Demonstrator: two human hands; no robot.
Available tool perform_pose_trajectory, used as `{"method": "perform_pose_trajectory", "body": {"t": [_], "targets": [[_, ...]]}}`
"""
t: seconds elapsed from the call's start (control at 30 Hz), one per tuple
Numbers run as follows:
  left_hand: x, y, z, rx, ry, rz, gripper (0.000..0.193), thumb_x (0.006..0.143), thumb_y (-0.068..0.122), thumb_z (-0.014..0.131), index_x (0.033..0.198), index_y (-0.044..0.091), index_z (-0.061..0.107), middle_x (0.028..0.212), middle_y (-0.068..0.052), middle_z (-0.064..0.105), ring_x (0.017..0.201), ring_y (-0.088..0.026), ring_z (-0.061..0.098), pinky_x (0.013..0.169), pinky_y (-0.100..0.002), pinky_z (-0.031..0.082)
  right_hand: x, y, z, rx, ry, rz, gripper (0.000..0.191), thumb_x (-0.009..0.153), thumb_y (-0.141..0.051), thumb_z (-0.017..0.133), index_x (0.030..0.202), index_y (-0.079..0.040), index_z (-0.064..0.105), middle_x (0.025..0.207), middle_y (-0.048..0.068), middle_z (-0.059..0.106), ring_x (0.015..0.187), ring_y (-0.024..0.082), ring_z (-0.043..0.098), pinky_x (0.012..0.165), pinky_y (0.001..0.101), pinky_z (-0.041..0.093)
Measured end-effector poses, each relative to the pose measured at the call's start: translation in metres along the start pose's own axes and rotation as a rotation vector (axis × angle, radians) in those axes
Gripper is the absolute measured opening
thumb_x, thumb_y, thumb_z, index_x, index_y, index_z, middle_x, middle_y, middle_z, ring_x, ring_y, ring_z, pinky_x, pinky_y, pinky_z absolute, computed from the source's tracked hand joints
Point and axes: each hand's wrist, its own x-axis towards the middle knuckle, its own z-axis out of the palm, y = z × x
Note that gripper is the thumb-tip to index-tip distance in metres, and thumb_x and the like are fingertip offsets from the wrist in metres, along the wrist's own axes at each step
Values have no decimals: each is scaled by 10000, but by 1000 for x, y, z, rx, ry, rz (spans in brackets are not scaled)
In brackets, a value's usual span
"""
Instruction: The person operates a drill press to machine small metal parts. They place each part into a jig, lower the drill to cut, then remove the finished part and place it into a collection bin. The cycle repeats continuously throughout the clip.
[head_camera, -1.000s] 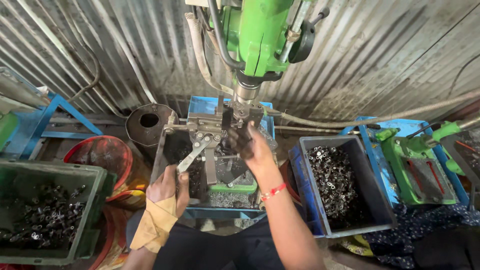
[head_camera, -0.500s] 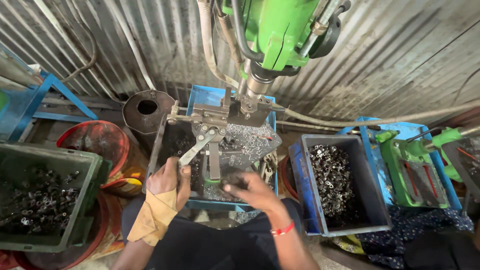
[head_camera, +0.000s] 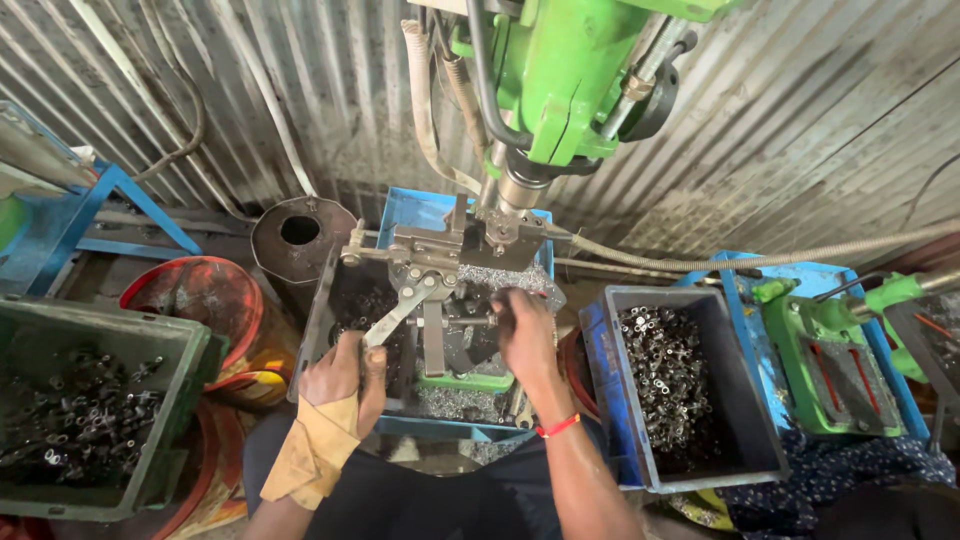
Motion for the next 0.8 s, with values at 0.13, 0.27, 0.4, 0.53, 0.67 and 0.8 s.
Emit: {"method": "perform_pose_trajectory", "body": {"t": [0.13,0.27,0.4,0.53,0.67,0.8], "targets": [[1,-1,1,2,-17,-27,252,980,324,564,1010,75,586,828,-190,701,736,-460,675,634,-548,516,-1,2,-5,-166,21,-117,342,875,-107,742,1206,-83,662,1257,154,609,1198,431,519,993,579,398],[0,-2,0,-22,1,-15,249,989,321,565,1036,78,594,829,-191,702,731,-461,674,636,-547,517,-1,-5,-5,-217,-48,-183,454,722,-109,806,1167,-112,715,1243,189,624,1169,460,514,953,606,310],[-1,-2,0,-10,1,-13,250,979,314,576,1046,75,595,830,-200,700,734,-469,669,631,-551,511,3,-11,-11,-185,60,-124,353,834,-29,726,1173,-104,669,1183,115,691,1191,344,637,1118,466,440],[1,-3,1,-23,2,-8,240,978,303,575,1049,74,597,830,-202,700,733,-468,669,634,-548,514,19,-17,-18,204,181,-68,347,911,-93,754,1247,-62,672,1091,138,751,1001,236,747,882,368,569],[1,-2,0,-13,12,2,243,975,298,584,1046,67,596,829,-208,694,729,-469,666,629,-551,508,38,-26,-16,265,263,-92,329,879,-88,817,1125,4,620,994,159,762,902,222,736,792,335,564],[4,-2,-1,-8,29,0,235,968,284,591,1033,59,608,839,-209,698,727,-470,669,622,-549,513,47,-30,-15,272,308,-162,277,941,-114,791,1109,-2,602,945,95,789,915,184,788,804,319,586]]}}
